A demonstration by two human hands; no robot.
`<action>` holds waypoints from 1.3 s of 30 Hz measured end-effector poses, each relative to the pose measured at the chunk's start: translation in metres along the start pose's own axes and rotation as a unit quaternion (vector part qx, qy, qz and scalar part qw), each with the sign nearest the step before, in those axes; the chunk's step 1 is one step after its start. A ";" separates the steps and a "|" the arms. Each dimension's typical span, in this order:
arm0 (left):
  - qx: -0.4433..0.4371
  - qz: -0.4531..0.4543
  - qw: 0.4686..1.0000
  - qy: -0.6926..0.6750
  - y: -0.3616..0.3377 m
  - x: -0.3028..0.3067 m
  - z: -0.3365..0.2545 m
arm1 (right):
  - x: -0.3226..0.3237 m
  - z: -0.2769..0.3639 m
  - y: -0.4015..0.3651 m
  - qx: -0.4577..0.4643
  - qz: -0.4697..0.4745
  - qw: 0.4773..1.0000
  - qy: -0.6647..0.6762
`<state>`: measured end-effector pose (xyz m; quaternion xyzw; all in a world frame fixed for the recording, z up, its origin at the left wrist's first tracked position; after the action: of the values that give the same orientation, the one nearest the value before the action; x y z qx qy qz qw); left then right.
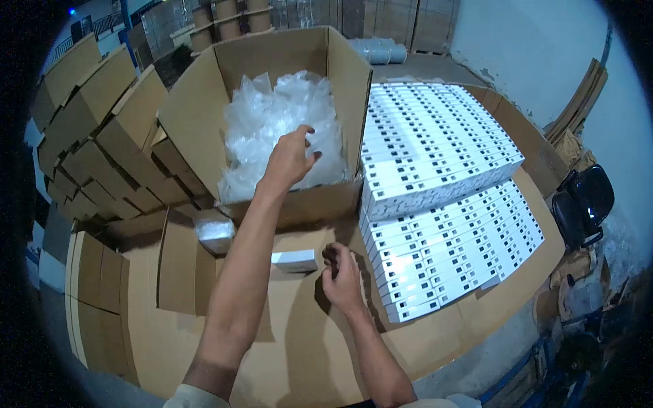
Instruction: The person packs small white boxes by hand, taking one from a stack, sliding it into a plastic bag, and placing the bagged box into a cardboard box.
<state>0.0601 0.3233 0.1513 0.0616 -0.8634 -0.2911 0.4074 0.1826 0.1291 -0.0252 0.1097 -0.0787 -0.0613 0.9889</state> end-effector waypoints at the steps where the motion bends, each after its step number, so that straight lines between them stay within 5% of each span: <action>1: 0.019 0.030 0.999 -0.007 0.012 -0.006 0.012 | 0.000 0.001 0.000 -0.004 0.001 1.000 0.001; 5: 0.088 0.041 0.989 -0.110 0.032 -0.018 0.057 | 0.001 0.005 0.000 -0.024 0.008 1.000 0.003; 11: 0.151 -0.059 0.965 -0.205 0.027 -0.008 0.080 | -0.001 0.002 -0.001 -0.016 0.006 1.000 0.000; 26: 0.108 -0.197 0.927 -0.301 0.014 0.057 0.046 | 0.001 0.003 -0.004 -0.009 0.018 0.999 -0.025; 33: 0.137 -0.271 0.880 -0.364 -0.070 0.094 -0.004 | 0.002 -0.001 -0.011 0.011 -0.023 1.000 -0.018; 39: 0.203 -0.223 0.871 -0.388 -0.167 0.090 -0.012 | 0.007 0.001 -0.026 0.020 -0.062 0.994 -0.082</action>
<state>-0.0125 0.1497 0.1252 0.2162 -0.9554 -0.1930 -0.0572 0.1870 0.1026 -0.0288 0.1288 -0.1537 -0.1301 0.9710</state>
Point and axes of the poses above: each hand's wrist, its own y-axis towards the middle knuckle, its own x-axis out of the back of the hand, z = x × y, the point moved 6 cm from there along y, towards the middle knuckle, and after that the axes turned 2 degrees about x, right-handed, at the moved point
